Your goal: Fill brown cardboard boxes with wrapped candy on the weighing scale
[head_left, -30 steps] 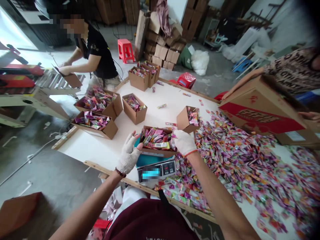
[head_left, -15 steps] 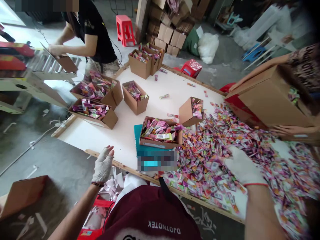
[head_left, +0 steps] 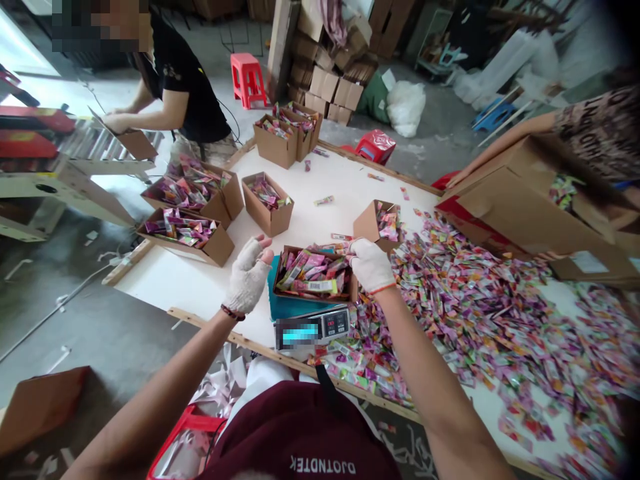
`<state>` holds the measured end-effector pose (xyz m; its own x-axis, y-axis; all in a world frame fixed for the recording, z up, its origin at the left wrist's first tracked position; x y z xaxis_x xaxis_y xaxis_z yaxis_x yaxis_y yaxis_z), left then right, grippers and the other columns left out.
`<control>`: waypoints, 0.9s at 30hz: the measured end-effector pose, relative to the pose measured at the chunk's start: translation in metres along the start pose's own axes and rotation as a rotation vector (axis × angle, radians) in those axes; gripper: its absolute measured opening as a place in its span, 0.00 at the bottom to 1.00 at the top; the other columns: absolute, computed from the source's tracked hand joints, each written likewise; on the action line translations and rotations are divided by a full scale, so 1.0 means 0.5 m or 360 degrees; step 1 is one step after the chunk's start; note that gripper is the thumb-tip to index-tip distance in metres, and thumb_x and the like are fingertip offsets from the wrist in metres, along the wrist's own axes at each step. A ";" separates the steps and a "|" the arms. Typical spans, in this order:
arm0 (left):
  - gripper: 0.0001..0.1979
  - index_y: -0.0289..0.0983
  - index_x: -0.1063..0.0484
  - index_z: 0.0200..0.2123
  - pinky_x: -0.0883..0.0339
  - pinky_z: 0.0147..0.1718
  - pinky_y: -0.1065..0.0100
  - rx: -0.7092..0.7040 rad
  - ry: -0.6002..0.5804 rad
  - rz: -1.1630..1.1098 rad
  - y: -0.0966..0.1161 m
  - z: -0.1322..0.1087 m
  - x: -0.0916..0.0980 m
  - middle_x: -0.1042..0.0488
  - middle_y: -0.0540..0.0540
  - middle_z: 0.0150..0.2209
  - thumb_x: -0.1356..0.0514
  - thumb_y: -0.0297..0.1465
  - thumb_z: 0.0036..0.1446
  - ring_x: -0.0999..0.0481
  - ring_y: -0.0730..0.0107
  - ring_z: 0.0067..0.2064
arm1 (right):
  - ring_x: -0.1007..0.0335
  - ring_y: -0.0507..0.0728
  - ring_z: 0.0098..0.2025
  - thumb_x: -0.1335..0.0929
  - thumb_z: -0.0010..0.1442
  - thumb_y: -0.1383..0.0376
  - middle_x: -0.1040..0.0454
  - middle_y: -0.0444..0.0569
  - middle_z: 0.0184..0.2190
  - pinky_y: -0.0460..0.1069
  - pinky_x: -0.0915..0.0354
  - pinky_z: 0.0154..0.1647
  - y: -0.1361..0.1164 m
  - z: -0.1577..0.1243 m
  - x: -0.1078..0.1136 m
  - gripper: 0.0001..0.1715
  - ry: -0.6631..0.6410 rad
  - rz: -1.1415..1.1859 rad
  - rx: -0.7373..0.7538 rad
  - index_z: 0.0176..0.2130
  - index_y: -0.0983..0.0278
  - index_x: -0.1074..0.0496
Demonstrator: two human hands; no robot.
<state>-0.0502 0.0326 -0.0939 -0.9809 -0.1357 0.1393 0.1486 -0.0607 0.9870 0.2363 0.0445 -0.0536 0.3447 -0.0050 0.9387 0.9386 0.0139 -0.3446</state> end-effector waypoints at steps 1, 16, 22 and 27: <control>0.25 0.36 0.23 0.53 0.27 0.51 0.63 0.0031 -0.0024 -0.0004 -0.008 -0.006 0.000 0.32 0.38 0.63 0.40 0.47 0.61 0.33 0.53 0.64 | 0.31 0.57 0.42 0.35 0.61 0.68 0.23 0.52 0.39 0.49 0.38 0.46 0.000 -0.010 0.012 0.11 0.0021 0.0011 -0.0035 0.38 0.66 0.23; 0.31 0.35 0.25 0.53 0.31 0.46 0.65 0.0659 0.0231 0.0198 -0.151 -0.080 0.164 0.24 0.39 0.53 0.37 0.49 0.52 0.26 0.60 0.49 | 0.24 0.66 0.40 0.31 0.52 0.58 0.20 0.58 0.40 0.59 0.33 0.42 0.283 -0.299 0.183 0.17 -0.0034 -0.0046 -0.0917 0.42 0.59 0.24; 0.32 0.35 0.25 0.53 0.31 0.47 0.65 0.0450 0.0120 -0.0007 -0.081 0.000 0.077 0.25 0.39 0.55 0.36 0.51 0.52 0.25 0.61 0.50 | 0.25 0.62 0.47 0.36 0.62 0.56 0.20 0.54 0.45 0.56 0.34 0.51 0.145 -0.205 0.126 0.19 0.0066 0.0040 -0.0469 0.47 0.62 0.24; 0.32 0.33 0.26 0.54 0.31 0.50 0.62 0.0302 -0.0085 0.0004 -0.014 0.044 -0.010 0.25 0.37 0.56 0.38 0.50 0.54 0.26 0.57 0.54 | 0.25 0.59 0.45 0.35 0.63 0.59 0.21 0.51 0.43 0.52 0.33 0.49 0.039 -0.132 0.098 0.15 0.0084 0.0163 -0.0040 0.45 0.62 0.24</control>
<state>-0.0489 0.0553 -0.1000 -0.9866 -0.0825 0.1406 0.1294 0.1277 0.9833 0.2721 -0.0213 -0.0149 0.4385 -0.0574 0.8969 0.8982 -0.0083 -0.4396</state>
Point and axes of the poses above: each hand's wrist, its own z-axis towards the middle knuckle, its own x-axis out of the back of the hand, y = z × x, the point moved 1 cm from there along z, towards the middle knuckle
